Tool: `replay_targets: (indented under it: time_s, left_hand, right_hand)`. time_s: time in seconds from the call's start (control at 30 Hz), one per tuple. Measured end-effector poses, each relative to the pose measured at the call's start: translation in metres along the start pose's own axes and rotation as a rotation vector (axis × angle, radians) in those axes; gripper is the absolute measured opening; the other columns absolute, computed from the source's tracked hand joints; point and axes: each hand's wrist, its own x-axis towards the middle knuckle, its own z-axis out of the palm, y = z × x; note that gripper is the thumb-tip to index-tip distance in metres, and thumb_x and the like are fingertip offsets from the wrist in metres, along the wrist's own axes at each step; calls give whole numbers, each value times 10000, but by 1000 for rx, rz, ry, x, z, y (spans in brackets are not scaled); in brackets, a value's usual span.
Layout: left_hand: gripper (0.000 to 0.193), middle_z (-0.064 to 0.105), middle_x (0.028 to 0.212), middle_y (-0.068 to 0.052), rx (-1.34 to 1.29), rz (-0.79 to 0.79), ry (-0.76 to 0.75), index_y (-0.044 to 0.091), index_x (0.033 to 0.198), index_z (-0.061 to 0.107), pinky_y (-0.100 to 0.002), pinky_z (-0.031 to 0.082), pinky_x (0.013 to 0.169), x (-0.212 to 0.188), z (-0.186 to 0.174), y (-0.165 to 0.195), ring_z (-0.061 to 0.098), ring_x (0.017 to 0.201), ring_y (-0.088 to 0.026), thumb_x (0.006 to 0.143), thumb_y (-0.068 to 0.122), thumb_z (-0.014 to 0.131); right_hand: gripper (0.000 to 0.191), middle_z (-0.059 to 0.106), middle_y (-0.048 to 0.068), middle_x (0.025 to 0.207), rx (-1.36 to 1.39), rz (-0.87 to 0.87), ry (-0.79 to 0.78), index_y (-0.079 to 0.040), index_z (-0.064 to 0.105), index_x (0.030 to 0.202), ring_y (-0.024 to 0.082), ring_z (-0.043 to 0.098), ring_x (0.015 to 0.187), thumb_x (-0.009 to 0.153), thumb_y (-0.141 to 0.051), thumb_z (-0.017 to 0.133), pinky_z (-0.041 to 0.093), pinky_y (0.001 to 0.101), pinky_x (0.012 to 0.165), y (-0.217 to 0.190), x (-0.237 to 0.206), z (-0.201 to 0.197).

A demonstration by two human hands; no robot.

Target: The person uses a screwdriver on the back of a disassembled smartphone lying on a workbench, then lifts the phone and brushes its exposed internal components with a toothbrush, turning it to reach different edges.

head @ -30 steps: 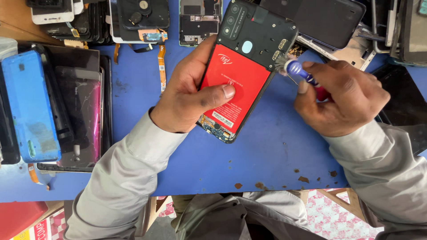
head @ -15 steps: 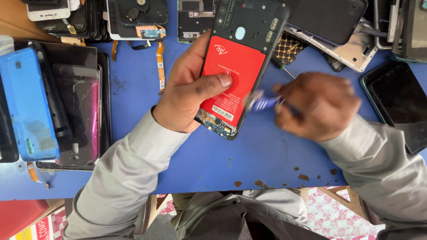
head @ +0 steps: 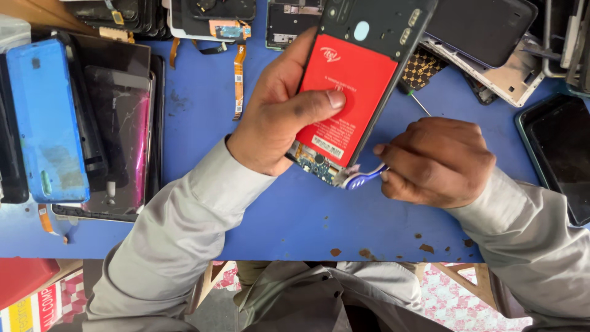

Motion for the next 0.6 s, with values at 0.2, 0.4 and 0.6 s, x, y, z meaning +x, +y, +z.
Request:
replay_targets:
  time_s: [0.2, 0.4, 0.6]
  left_hand:
    - [591, 664, 1324, -115, 8, 29, 10, -3, 1528, 416, -320, 562, 1067, 0, -1, 0, 653, 1147, -155, 1029, 97, 716]
    - [572, 666, 1313, -129, 31, 63, 53, -18, 1531, 421, -332, 575, 1057, 2, -2, 0, 649, 1125, -160, 1034, 72, 689]
    - [592, 663, 1297, -128, 7, 51, 88, -3, 1533, 404, -348, 590, 1016, 3, -1, 0, 684, 1131, -175, 1004, 33, 666]
  right_hand:
    - [190, 716, 143, 809, -209, 190, 20, 21, 633, 977, 261, 707, 639, 904, -88, 770, 568, 348, 535, -4, 1, -9]
    - [196, 689, 97, 723, -49, 13, -93, -15, 684, 937, 217, 652, 557, 854, -129, 819, 526, 351, 480, -4, -5, -2]
    - [160, 714, 139, 838, -223, 190, 8, 12, 646, 987, 265, 702, 661, 937, -89, 760, 574, 353, 559, -4, -2, -7]
